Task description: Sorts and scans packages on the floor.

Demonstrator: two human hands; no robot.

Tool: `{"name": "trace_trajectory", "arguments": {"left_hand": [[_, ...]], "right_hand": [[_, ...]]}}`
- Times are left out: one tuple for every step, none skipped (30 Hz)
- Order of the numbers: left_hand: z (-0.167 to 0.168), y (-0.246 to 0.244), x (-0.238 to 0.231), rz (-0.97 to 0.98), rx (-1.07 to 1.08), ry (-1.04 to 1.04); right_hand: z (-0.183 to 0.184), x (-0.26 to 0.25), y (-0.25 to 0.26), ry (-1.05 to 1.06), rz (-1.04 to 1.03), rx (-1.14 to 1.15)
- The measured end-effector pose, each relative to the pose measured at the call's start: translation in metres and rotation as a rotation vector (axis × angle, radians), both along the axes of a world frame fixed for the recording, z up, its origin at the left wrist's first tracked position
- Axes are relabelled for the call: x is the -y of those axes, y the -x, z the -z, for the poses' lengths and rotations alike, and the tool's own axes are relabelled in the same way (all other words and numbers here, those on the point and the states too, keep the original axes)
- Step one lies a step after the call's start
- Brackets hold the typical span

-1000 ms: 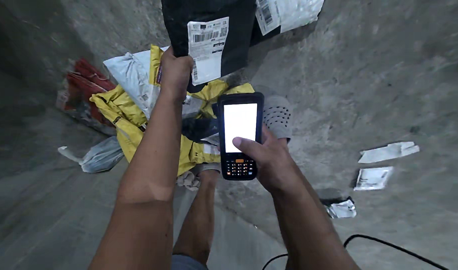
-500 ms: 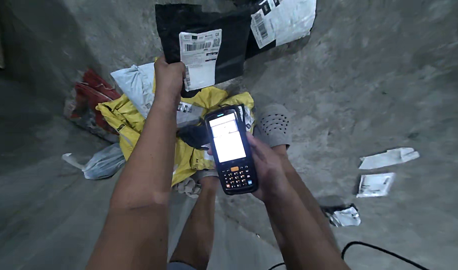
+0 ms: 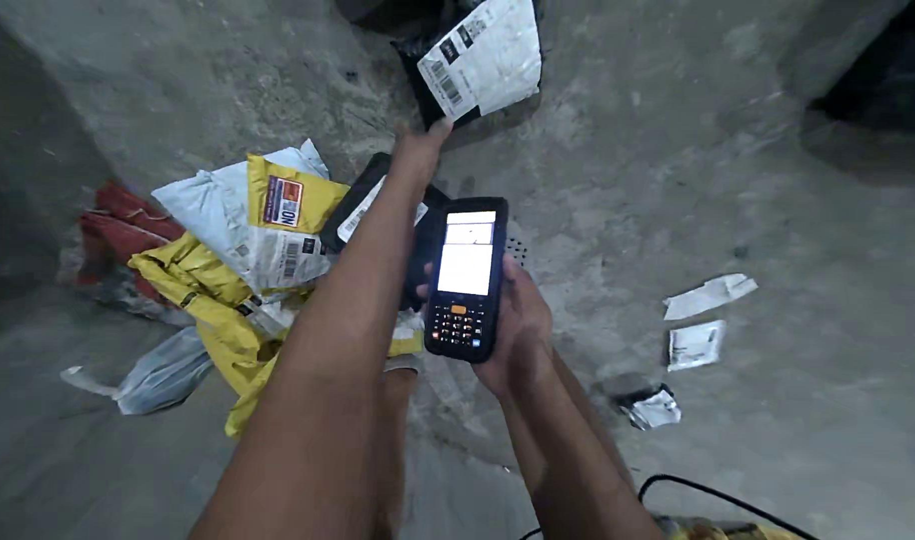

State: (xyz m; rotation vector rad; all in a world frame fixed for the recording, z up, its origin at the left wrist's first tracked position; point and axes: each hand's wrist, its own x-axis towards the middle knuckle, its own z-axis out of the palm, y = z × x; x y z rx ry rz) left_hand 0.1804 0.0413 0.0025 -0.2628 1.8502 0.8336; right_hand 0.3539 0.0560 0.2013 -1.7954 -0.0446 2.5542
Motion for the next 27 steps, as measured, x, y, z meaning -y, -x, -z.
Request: {"name": "trace_trajectory", "arguments": {"left_hand": [[0.014,-0.004,-0.013,-0.101,0.039,-0.016],[0.027,-0.005,-0.022,-0.170,0.040,-0.013],[0.039,-0.003,-0.026,-0.217,0.023,-0.008],[0.045,0.001,-0.026,-0.250,0.010,-0.017],[0.048,0.004,-0.023,-0.271,-0.016,-0.041],[0.047,0.008,-0.021,-0.283,-0.047,-0.082],[0.045,0.013,-0.019,-0.283,-0.082,-0.121],[0.039,0.019,-0.015,-0.275,-0.123,-0.132],[0.030,0.027,-0.012,-0.257,-0.172,-0.123],[0.022,0.037,-0.009,-0.213,-0.222,-0.117],[0.015,0.046,-0.005,-0.159,-0.276,-0.120],[0.007,0.056,-0.001,-0.105,-0.321,-0.134],[0.001,0.067,0.003,-0.062,-0.357,-0.154],[-0.004,0.076,0.007,-0.033,-0.393,-0.176],[-0.007,0.084,0.011,-0.015,-0.422,-0.208],[-0.010,0.091,0.014,-0.006,-0.448,-0.245],[-0.013,0.098,0.015,0.007,-0.471,-0.263],[-0.018,0.104,0.014,0.038,-0.480,-0.249],[-0.022,0.111,0.013,0.083,-0.477,-0.235],[-0.026,0.116,0.011,0.121,-0.475,-0.213],[-0.030,0.119,0.009,0.148,-0.473,-0.199],[-0.032,0.122,0.007,0.161,-0.477,-0.197],[-0.032,0.124,0.006,0.169,-0.479,-0.201],[-0.033,0.126,0.004,0.176,-0.489,-0.205],[-0.034,0.127,0.003,0.186,-0.497,-0.210],[-0.037,0.128,0.002,0.215,-0.489,-0.212],[-0.042,0.130,0.001,0.283,-0.449,-0.200]], "right_hand": [[0.000,-0.002,0.000,-0.018,0.019,0.013],[0.001,-0.004,-0.001,-0.042,0.034,0.011],[0.002,-0.005,-0.002,-0.062,0.037,0.006],[0.002,-0.006,-0.003,-0.072,0.038,-0.002],[0.002,-0.007,-0.003,-0.073,0.036,-0.014],[0.003,-0.008,-0.004,-0.062,0.033,-0.029],[0.003,-0.009,-0.004,-0.046,0.029,-0.044],[0.003,-0.008,-0.004,-0.021,0.021,-0.057],[0.003,-0.007,-0.004,0.002,0.009,-0.076],[0.004,-0.006,-0.004,0.029,0.002,-0.100],[0.004,-0.005,-0.004,0.060,-0.005,-0.117],[0.005,-0.005,-0.002,0.092,-0.010,-0.134],[0.005,-0.004,-0.001,0.125,-0.012,-0.168],[0.005,-0.002,-0.001,0.159,-0.011,-0.211],[0.005,-0.001,-0.001,0.186,-0.012,-0.254],[0.005,0.000,0.000,0.201,-0.020,-0.284],[0.004,0.000,0.002,0.200,-0.037,-0.299],[0.003,0.000,0.003,0.190,-0.056,-0.306],[0.003,0.000,0.004,0.180,-0.068,-0.316],[0.002,-0.001,0.005,0.170,-0.076,-0.317],[0.002,-0.001,0.006,0.164,-0.078,-0.313],[0.002,-0.002,0.006,0.163,-0.077,-0.306],[0.002,-0.002,0.007,0.165,-0.074,-0.295],[0.003,-0.002,0.008,0.171,-0.066,-0.291],[0.003,-0.003,0.008,0.178,-0.050,-0.292],[0.004,-0.003,0.009,0.181,-0.028,-0.287],[0.004,-0.004,0.011,0.177,-0.003,-0.269]]}}
